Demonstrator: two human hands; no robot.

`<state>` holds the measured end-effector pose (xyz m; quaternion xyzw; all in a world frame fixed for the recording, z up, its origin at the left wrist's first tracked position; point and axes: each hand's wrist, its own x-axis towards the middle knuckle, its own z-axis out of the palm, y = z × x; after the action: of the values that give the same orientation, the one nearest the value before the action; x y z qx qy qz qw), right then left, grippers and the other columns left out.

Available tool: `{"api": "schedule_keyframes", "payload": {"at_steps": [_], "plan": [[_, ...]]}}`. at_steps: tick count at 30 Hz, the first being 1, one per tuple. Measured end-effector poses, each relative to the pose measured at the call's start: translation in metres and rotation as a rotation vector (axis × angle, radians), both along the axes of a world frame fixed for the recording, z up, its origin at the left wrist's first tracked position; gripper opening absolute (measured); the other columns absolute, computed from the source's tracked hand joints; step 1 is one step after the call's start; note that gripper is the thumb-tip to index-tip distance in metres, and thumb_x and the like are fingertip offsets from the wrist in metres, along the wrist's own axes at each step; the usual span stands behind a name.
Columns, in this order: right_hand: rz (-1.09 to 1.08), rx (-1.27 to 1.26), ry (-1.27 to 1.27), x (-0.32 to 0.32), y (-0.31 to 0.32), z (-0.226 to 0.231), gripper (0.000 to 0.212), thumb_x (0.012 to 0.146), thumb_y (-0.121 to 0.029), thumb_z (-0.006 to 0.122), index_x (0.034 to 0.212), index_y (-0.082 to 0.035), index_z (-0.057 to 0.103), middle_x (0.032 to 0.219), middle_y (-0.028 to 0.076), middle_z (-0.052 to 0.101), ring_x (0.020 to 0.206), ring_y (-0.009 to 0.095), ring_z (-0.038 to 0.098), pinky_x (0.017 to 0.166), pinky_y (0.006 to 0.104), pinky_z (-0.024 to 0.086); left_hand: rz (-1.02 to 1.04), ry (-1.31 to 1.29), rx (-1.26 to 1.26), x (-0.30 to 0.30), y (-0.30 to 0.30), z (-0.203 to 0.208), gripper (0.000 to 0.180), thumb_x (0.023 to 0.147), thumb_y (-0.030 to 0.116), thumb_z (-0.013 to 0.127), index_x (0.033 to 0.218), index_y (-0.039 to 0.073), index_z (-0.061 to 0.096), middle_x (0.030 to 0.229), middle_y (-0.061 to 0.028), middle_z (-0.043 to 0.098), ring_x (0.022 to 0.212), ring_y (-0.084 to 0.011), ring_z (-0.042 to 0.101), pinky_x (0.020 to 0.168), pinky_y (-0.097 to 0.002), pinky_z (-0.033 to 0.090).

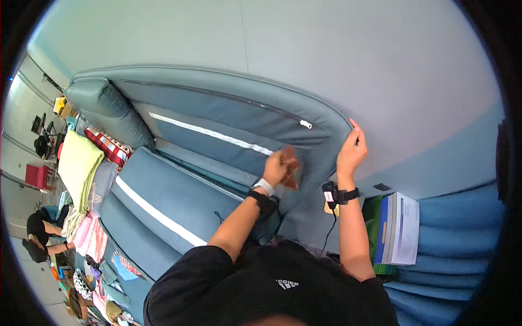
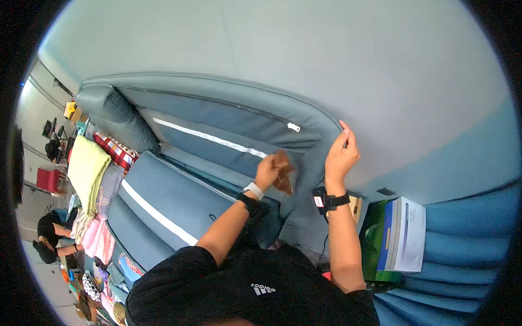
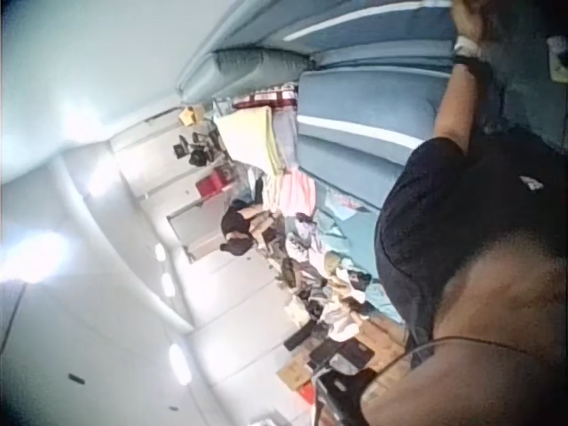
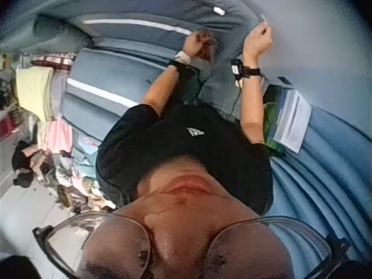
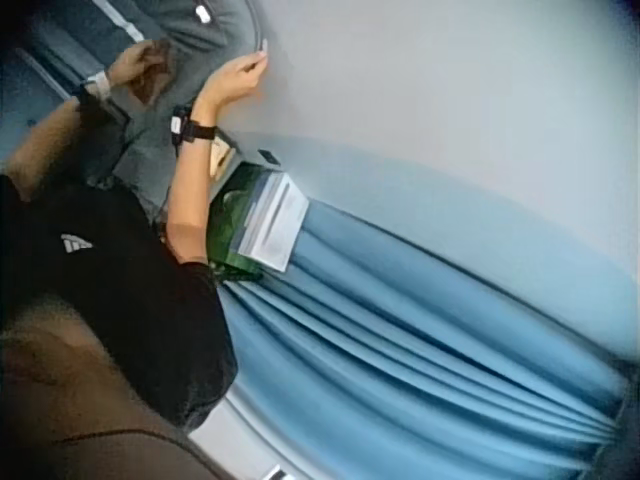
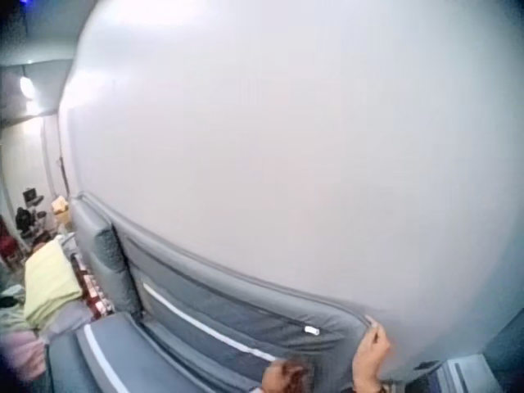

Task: Repairing a sofa cushion by inserting a foam piece and closing the zipper.

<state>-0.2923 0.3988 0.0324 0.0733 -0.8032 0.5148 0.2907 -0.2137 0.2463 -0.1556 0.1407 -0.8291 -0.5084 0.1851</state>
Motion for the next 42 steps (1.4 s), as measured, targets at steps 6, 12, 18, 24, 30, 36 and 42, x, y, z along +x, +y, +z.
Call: {"api": "schedule_keyframes", "payload": {"at_steps": [6, 12, 18, 24, 30, 36, 42], "plan": [[-0.020, 0.037, 0.017, -0.005, 0.007, -0.006, 0.025, 0.093, -0.013, 0.045, 0.101, -0.004, 0.067, 0.065, 0.005, 0.058, 0.050, 0.010, 0.040, 0.048, 0.0274, 0.034, 0.404, 0.145, 0.409, 0.001, -0.045, -0.006, 0.040, 0.078, 0.025, 0.071, 0.099, -0.004, 0.054, 0.094, -0.0221, 0.057, 0.090, -0.0370, 0.056, 0.078, -0.0424, 0.046], [-0.004, 0.038, 0.002, -0.003, -0.002, 0.000, 0.027, 0.093, -0.013, 0.044, 0.102, -0.002, 0.067, 0.068, 0.004, 0.060, 0.053, 0.008, 0.039, 0.050, 0.0269, 0.035, 0.766, 0.282, -0.056, -0.043, -0.032, 0.015, 0.020, 0.082, 0.009, 0.064, 0.097, 0.001, 0.054, 0.090, -0.0109, 0.059, 0.081, -0.0236, 0.059, 0.073, -0.0333, 0.047], [0.023, -0.014, 0.039, 0.002, -0.015, 0.001, 0.033, 0.097, -0.018, 0.039, 0.105, 0.000, 0.065, 0.077, 0.000, 0.057, 0.065, 0.007, 0.040, 0.059, 0.0213, 0.034, 0.321, 0.281, 0.117, -0.030, 0.048, -0.056, 0.025, 0.077, 0.006, 0.063, 0.100, -0.002, 0.055, 0.091, -0.0201, 0.059, 0.084, -0.0359, 0.059, 0.073, -0.0354, 0.048], [-0.003, 0.046, 0.065, 0.000, -0.008, 0.001, 0.032, 0.095, -0.016, 0.039, 0.105, -0.001, 0.066, 0.075, -0.001, 0.056, 0.062, 0.007, 0.037, 0.056, 0.0226, 0.033, -0.104, 0.096, 0.005, -0.013, 0.041, -0.064, 0.028, 0.069, 0.005, 0.063, 0.096, -0.002, 0.060, 0.096, -0.0211, 0.060, 0.088, -0.0403, 0.058, 0.076, -0.0400, 0.048], [0.014, 0.026, 0.090, -0.005, -0.014, -0.002, 0.035, 0.096, -0.018, 0.037, 0.107, 0.000, 0.065, 0.074, 0.000, 0.054, 0.062, 0.008, 0.037, 0.055, 0.0241, 0.032, -0.140, -0.140, 0.109, 0.050, -0.030, -0.143, 0.027, 0.069, 0.010, 0.066, 0.094, 0.002, 0.059, 0.093, -0.0195, 0.061, 0.086, -0.0383, 0.058, 0.075, -0.0418, 0.048], [-0.043, 0.052, -0.059, 0.001, -0.012, 0.002, 0.038, 0.097, -0.022, 0.036, 0.109, 0.002, 0.064, 0.089, 0.002, 0.059, 0.074, 0.010, 0.045, 0.069, 0.0222, 0.037, 0.920, 0.224, -0.081, 0.027, -0.159, -0.099, 0.008, 0.080, 0.002, 0.050, 0.087, -0.001, 0.049, 0.094, -0.0169, 0.055, 0.091, -0.0308, 0.053, 0.081, -0.0398, 0.042], [-0.022, 0.010, -0.029, 0.003, -0.023, 0.001, 0.040, 0.097, -0.023, 0.035, 0.110, 0.004, 0.063, 0.099, 0.008, 0.061, 0.085, 0.014, 0.052, 0.081, 0.0250, 0.040, 1.000, 0.241, -0.211, -0.035, -0.129, -0.074, 0.024, 0.071, -0.006, 0.058, 0.094, -0.001, 0.054, 0.102, -0.0202, 0.054, 0.099, -0.0398, 0.051, 0.087, -0.0433, 0.040]]}}
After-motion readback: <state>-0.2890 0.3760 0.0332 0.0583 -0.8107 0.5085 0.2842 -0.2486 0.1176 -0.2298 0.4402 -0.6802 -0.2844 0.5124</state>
